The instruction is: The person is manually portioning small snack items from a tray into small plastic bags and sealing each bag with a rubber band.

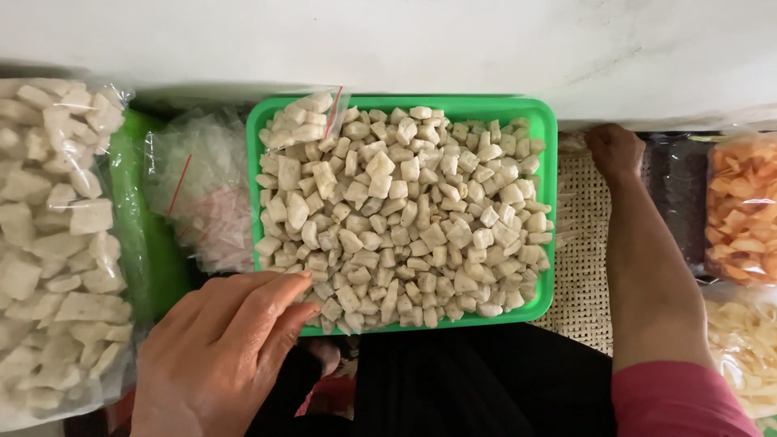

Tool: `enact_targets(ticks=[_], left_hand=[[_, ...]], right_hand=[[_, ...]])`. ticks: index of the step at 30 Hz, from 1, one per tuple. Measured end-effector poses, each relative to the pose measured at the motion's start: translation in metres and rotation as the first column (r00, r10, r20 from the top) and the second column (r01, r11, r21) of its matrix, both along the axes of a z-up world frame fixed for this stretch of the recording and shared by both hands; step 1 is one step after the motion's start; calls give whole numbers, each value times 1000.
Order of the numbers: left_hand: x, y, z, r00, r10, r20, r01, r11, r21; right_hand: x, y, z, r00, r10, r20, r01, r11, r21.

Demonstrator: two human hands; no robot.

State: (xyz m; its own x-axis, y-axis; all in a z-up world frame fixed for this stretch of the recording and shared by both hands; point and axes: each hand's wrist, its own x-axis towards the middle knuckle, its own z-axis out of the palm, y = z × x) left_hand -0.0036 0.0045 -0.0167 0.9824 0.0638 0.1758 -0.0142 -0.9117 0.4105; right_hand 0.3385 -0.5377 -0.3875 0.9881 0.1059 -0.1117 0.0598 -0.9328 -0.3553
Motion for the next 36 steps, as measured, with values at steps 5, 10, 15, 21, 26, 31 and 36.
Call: enact_targets(ticks=[5,10,15,21,26,31,36], left_hand=[[-2,1,-4,1000,-17,-10,17,1000,-3],[-3,3,-6,999,-36,-1,36,999,-28],[-3,-1,-8,998,-43,-39,41,998,-48],[-3,0,-11,998,-59,-31,58,998,-38],[-2,-2,-11,997,-57,-46,56,998,-23],[0,-8,2,999,-30,-17,30,999,-15],[-8,-12,18,987,-163,-9,163,987,-3]], right_hand=[[2,-4,-5,998,-58,-32,58,998,-8],[2,-9,18,972,-144,-186,150,989,13],[5,-18,19,986,-15,-166,20,999,32],[0,-2,5,990,-44,-133,55,996,75],[2,-11,-32,994,-108,3,108,992,67],[-5,6,-26,977,-212,13,210,975,78],[-12,14,9,986,-165,-28,167,983,74]])
